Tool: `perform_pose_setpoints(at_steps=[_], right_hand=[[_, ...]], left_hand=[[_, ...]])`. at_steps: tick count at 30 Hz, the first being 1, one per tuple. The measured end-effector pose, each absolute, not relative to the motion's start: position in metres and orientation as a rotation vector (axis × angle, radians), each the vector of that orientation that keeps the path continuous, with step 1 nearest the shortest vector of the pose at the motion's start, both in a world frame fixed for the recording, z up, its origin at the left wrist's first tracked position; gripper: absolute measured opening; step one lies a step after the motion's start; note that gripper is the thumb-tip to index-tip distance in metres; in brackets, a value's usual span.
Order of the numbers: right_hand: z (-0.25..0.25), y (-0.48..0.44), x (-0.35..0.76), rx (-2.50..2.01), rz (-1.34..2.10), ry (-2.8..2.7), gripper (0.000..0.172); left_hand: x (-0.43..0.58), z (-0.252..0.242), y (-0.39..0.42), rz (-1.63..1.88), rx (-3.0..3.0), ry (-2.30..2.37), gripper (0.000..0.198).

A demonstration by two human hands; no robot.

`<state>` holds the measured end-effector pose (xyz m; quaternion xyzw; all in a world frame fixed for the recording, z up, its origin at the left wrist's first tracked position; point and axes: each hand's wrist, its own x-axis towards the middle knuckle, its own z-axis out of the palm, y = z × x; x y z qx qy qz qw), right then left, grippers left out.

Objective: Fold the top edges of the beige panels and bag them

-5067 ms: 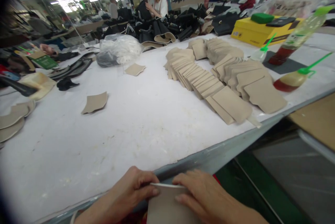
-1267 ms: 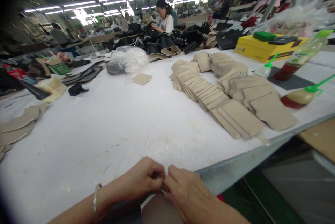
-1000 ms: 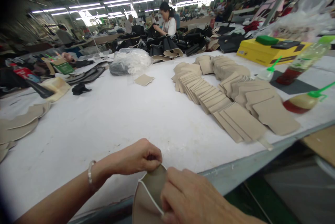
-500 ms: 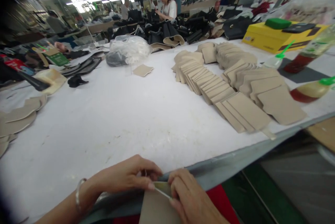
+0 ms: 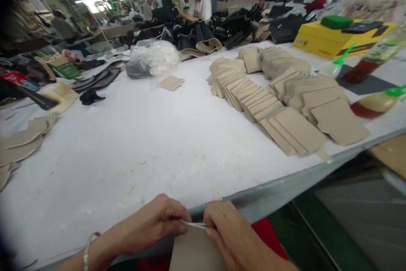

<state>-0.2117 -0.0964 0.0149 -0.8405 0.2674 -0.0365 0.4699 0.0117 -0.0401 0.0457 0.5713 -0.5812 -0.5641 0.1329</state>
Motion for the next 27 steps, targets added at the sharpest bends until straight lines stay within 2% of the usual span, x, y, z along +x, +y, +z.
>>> perform_pose_setpoints(at_steps=[13,19,27], right_hand=[[0.009,-0.097,-0.22,-2.004,-0.09,0.642,0.016],[0.014,-0.093,-0.223,-2.076,-0.093,0.679,0.017],[0.0,-0.09,-0.23,-2.061,-0.239,0.706,0.015]], left_hand=[[-0.012,0.043,-0.045,-1.514,1.632,-1.82,0.017],[-0.028,0.033,-0.047,-1.368,1.632,-1.954,0.023],[-0.032,0.034,-0.051,-1.511,1.66,-1.839,0.016]])
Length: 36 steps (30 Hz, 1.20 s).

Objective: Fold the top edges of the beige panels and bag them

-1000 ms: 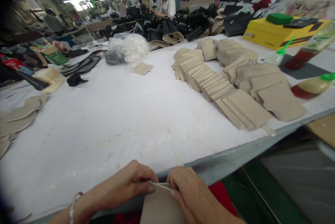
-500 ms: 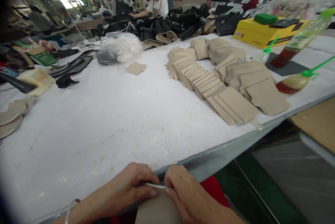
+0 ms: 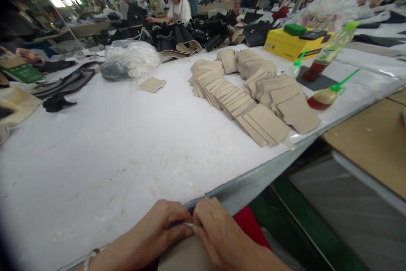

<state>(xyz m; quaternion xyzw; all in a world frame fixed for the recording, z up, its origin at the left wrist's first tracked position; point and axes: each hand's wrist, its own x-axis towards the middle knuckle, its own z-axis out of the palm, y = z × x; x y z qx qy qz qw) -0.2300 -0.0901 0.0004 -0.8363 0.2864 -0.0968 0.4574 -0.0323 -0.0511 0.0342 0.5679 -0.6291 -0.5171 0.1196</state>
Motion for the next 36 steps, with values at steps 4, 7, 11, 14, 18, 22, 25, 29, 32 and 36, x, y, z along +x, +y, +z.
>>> perform_pose_setpoints(at_steps=[4,7,11,14,18,22,25,29,32,36], right_hand=[[0.002,-0.094,-0.24,-1.922,-0.246,0.764,0.015],[0.007,-0.097,-0.243,-1.907,-0.169,0.763,0.018],[0.01,-0.1,-0.241,-1.959,-0.106,0.753,0.005],[0.01,-0.103,-0.241,-1.983,-0.137,0.742,0.006],[0.008,-0.107,-0.25,-2.014,-0.162,0.751,0.007],[0.007,-0.109,-0.261,-2.037,-0.139,0.781,0.009],[0.008,-0.107,-0.263,-2.048,-0.149,0.806,0.01],[0.011,-0.106,-0.261,-2.108,-0.189,0.793,0.01],[0.014,-0.105,-0.263,-2.136,-0.182,0.788,0.008],[0.016,-0.104,-0.27,-2.013,-0.144,0.853,0.007]], left_hand=[[-0.036,0.029,-0.049,-1.47,1.638,-1.82,0.017],[-0.036,0.028,-0.049,-1.494,1.608,-1.799,0.016],[-0.036,0.03,-0.049,-1.473,1.622,-1.822,0.017],[-0.037,0.029,-0.048,-1.458,1.602,-1.818,0.016],[-0.036,0.026,-0.044,-1.406,1.594,-1.788,0.015],[-0.033,0.027,-0.043,-1.416,1.625,-1.801,0.015],[-0.036,0.03,-0.047,-1.434,1.71,-1.892,0.014],[-0.048,0.031,-0.057,-1.336,1.643,-2.13,0.016],[-0.056,0.03,-0.062,-1.251,1.576,-2.272,0.024],[-0.062,0.028,-0.06,-1.191,1.533,-2.284,0.027]])
